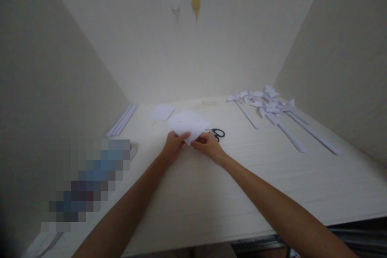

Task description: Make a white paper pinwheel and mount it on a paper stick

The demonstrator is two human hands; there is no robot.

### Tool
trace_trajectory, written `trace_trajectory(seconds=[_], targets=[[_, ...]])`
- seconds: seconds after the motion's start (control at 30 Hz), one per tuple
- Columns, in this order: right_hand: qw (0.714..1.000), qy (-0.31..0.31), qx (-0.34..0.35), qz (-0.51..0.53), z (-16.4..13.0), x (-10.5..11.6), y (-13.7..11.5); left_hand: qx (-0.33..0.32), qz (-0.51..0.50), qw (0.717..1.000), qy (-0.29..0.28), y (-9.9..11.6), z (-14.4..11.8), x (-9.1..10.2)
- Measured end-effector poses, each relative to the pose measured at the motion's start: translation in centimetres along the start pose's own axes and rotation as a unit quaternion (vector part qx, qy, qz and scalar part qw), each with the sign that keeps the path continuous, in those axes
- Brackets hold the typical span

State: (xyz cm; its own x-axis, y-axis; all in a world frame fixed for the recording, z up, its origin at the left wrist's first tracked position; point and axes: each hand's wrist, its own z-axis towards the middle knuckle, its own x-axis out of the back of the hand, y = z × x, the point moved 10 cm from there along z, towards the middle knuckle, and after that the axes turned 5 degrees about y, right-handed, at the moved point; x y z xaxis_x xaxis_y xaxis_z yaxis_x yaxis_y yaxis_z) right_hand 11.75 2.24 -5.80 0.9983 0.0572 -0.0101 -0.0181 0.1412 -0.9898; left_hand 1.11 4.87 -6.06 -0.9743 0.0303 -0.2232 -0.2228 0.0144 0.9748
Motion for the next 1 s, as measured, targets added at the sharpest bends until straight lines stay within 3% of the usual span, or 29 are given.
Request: trace_trajectory(seconds=[0.27,0.67,1.0], targets=[[1.0,0.008,-0.002,-0.011,0.08,0.38,0.33,-0.005,-0.002,1.0,-0.019,0.22,-0.14,-0.42],[0.997,0.016,0.033,-0.064,0.11,0.32,-0.22,0.001,0.013,1.0,0.001,0.13,-0.17,-0.08],[0.991,0.012,0.081,-0.107,0.45,0.42,-0.37,-0.003,0.04,0.999,-0.018,0.2,-0.19,-0.25]])
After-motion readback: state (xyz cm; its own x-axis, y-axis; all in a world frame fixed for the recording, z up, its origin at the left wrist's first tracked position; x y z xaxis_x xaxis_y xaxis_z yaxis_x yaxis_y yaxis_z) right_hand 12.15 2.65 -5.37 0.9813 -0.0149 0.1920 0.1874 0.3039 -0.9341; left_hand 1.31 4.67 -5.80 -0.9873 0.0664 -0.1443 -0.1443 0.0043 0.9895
